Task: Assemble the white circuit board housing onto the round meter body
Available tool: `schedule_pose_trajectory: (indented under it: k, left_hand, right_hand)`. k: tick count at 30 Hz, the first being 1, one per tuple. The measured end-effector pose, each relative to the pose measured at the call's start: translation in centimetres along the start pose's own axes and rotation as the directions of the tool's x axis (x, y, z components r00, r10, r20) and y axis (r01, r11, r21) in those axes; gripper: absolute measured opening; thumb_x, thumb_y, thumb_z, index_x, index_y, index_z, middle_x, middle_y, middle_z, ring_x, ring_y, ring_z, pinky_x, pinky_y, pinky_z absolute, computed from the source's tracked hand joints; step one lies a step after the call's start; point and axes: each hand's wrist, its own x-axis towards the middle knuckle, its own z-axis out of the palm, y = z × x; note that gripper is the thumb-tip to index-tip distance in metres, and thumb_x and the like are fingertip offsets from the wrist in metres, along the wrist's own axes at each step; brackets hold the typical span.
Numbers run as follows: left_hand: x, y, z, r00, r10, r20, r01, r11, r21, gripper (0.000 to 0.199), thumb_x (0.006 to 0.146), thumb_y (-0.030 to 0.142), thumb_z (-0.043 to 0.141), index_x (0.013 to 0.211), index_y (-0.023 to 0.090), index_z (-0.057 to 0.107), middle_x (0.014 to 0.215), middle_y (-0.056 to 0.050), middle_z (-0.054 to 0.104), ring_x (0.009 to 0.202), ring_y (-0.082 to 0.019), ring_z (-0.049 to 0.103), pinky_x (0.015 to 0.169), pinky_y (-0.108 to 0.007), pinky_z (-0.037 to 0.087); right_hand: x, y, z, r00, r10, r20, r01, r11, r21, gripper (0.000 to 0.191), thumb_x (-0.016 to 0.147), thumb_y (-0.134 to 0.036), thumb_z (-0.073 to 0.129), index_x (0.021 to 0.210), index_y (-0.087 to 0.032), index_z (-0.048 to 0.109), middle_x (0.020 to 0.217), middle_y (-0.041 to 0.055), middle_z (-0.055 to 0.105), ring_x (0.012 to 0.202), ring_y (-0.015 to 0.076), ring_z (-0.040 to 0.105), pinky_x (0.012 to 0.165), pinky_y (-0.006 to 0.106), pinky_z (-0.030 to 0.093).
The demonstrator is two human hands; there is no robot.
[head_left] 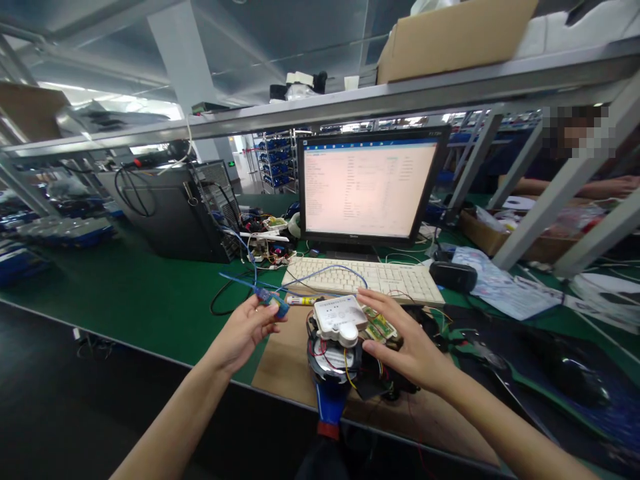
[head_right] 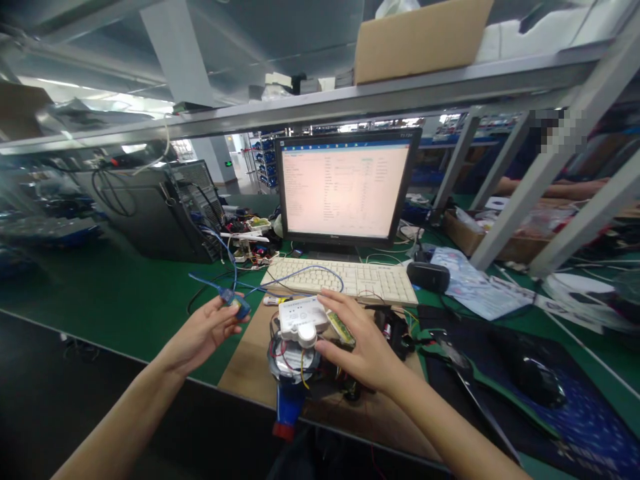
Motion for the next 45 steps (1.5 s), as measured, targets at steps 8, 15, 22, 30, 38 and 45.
schedule_pose_trajectory:
  k: [8,15,22,30,38,45]
  left_hand:
    - [0.7,1.3,2.3,0.999,0.027,0.034,-0.021,0.984,-0.176,0.023,0.073,0.031,0.067,0.086,0.014,0.058,0.078,-0.002,0.061,0.067,-0.011,0.057,0.056,-0.019,0.046]
    - [1.7,1.2,5.0,0.943,0.304,0.135,-0.331,0.902,0.277,0.026,0.083,0.029,0.053,0.102,0.012,0.059,0.098,-0.008,0.064,0.090,-0.020,0.056,0.078,-0.030,0.045]
    - [2.3,0.4,6.3,0.855,0.478,0.200,-0.502,0.669,0.548,0.024,0.087,0.024,0.050,0.108,0.016,0.057,0.100,-0.005,0.064,0.088,-0.019,0.057,0.077,-0.028,0.043]
    - [2.2,0.2,6.4,0.849,0.477,0.227,-0.513,0.647,0.564,0.024,0.087,0.027,0.050,0.107,0.016,0.057,0.102,-0.006,0.063,0.090,-0.019,0.058,0.079,-0.028,0.044]
    - [2.1,-0.2,6.5,0.843,0.493,0.215,-0.518,0.639,0.568,0.024,0.087,0.027,0.049,0.107,0.016,0.057,0.101,-0.006,0.063,0.091,-0.020,0.058,0.079,-0.029,0.045]
    - [1.8,-0.6,6.7,0.819,0.532,0.214,-0.544,0.603,0.583,0.025,0.088,0.026,0.048,0.110,0.015,0.056,0.105,-0.009,0.061,0.096,-0.021,0.057,0.083,-0.031,0.045]
  right_hand:
    - [0.7,-0.2,0.4,1.000,-0.017,-0.002,0.017,1.000,-0.002,0.060,0.079,-0.042,0.055,0.132,-0.026,0.034,0.138,0.0103,0.036,0.128,0.0264,0.032,0.104,0.051,0.030]
    - [0.9,-0.5,1.5,0.999,0.010,0.031,-0.012,0.999,0.048,0.062,0.080,-0.043,0.054,0.135,-0.026,0.029,0.140,0.0102,0.033,0.131,0.0251,0.028,0.107,0.050,0.027]
    - [0.7,-0.4,1.9,1.000,0.012,0.009,-0.013,0.997,0.074,0.063,0.081,-0.042,0.053,0.136,-0.026,0.026,0.138,0.0098,0.038,0.128,0.0246,0.034,0.105,0.049,0.030]
    - [0.7,-0.3,2.1,1.000,-0.027,-0.002,0.027,0.996,0.081,0.061,0.081,-0.041,0.052,0.135,-0.026,0.027,0.139,0.0089,0.036,0.129,0.0233,0.031,0.107,0.047,0.028]
    - [0.7,-0.2,2.3,1.000,-0.027,-0.006,0.027,0.996,0.086,0.060,0.082,-0.041,0.052,0.135,-0.026,0.027,0.140,0.0088,0.035,0.130,0.0226,0.030,0.107,0.047,0.027]
    - [0.4,-0.3,2.4,1.000,-0.020,-0.017,0.021,0.995,0.099,0.060,0.082,-0.041,0.052,0.135,-0.027,0.028,0.140,0.0085,0.034,0.130,0.0238,0.028,0.107,0.048,0.027]
